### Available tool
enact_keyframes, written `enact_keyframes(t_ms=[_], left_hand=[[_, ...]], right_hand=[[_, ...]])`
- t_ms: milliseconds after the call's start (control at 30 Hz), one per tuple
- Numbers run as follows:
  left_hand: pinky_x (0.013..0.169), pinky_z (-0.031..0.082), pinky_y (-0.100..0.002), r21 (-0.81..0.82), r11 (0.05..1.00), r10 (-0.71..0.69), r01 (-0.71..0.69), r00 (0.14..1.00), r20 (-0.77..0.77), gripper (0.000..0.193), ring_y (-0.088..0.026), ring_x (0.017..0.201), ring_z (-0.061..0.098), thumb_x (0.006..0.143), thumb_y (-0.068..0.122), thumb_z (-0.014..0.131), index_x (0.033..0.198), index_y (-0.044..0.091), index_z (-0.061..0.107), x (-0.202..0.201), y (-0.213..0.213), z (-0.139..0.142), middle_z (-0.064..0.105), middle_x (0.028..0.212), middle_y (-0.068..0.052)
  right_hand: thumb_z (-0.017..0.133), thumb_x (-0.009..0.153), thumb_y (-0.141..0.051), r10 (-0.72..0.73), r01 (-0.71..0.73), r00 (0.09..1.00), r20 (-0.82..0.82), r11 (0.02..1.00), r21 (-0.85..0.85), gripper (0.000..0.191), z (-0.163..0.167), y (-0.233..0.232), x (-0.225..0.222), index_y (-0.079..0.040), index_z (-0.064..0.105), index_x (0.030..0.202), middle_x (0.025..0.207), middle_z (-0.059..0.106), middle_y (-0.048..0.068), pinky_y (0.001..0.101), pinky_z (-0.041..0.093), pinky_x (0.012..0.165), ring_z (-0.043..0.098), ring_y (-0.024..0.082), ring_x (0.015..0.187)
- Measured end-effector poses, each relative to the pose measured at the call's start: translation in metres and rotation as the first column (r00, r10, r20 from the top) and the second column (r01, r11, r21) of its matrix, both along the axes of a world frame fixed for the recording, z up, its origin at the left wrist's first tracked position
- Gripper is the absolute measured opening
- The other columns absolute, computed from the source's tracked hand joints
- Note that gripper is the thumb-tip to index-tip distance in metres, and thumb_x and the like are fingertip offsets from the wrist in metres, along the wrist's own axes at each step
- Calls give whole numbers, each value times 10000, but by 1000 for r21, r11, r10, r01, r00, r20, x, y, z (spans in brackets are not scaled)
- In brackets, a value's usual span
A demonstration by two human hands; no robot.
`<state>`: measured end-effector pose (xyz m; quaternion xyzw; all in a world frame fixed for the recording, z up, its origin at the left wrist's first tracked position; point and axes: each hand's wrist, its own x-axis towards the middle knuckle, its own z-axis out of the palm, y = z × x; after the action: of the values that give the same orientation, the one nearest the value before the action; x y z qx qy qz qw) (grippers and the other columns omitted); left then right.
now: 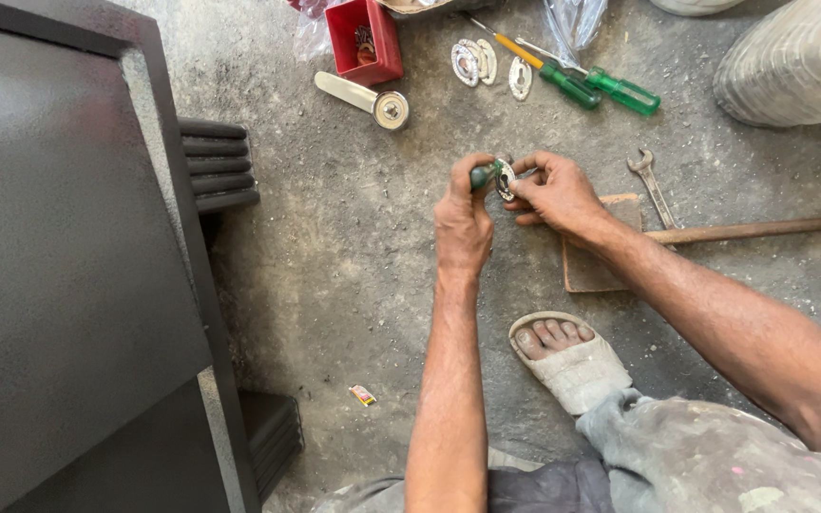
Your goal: The person sits on the floor fitting lock escutcheons and lock cylinders onto the doors of grey metal cabinets. They pick small metal lock parts from boxes and a tray on the floor, hold each escutcheon against the door's keyhole, and drive screws with a green-handled screwdriver to secure the locks.
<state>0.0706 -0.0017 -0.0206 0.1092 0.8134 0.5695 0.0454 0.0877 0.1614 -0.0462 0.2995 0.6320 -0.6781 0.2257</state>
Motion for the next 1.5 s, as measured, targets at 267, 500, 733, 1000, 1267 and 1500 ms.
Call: enact_keyframes(t_ms=[267,500,733,1000,1267,1500], left_hand=[[836,636,-352,-10,999,-44,44,999,-24,455,-215,1029,758,1004,-99,564,1324,219,504,-10,-6,-2,736,1127,-91],[862,635,-363,17,998,-68,68,998,-1,440,-225,1027,756,1015,-97,550,1328,204,485,-17,-6,-4,724,1093,-91],[794,592,-388,21,1000,-1,0,1000,25,382,-239,996,760,1027,-9,620,1327,191,494,-15,-9,0,739,1098,-89],[812,591,-385,33,999,0,0,1000,-7,371,-240,1003,752,1029,-33,615,1309,191,519,-12,-6,-3,724,1086,-90],[838,609,-355,-12,997,-74,73,996,-56,478,-212,1006,734,986,-112,582,1326,215,510,-10,-3,-7,719,1121,-92],[945,652,-323,67,992,-106,104,994,29,495,-213,1069,754,1003,-144,524,1339,216,485,-24,-7,-11,739,1153,-70]], right_hand=[[643,977,-146,-9,9,1000,28,1000,-10,264,2,0,-2,-31,624,1214,978,725,68,300,630,653,752,173,876],[633,980,-143,2,-1,1000,16,999,-38,255,0,2,-2,-22,621,1204,1021,709,81,299,637,684,747,173,899],[624,983,-138,14,-12,1000,25,998,-62,252,-4,4,-3,-23,612,1206,1057,703,79,301,639,681,738,171,912],[622,985,-143,20,-18,999,28,998,-65,252,-4,5,-4,-18,603,1202,1052,707,75,302,640,686,743,178,911],[632,982,-149,20,-16,998,61,998,-59,260,-2,6,-5,-27,600,1210,1035,704,80,307,642,706,742,177,911],[651,972,-159,39,-30,994,104,995,-93,257,-8,12,-9,-35,604,1193,1026,695,75,324,652,692,738,178,877]])
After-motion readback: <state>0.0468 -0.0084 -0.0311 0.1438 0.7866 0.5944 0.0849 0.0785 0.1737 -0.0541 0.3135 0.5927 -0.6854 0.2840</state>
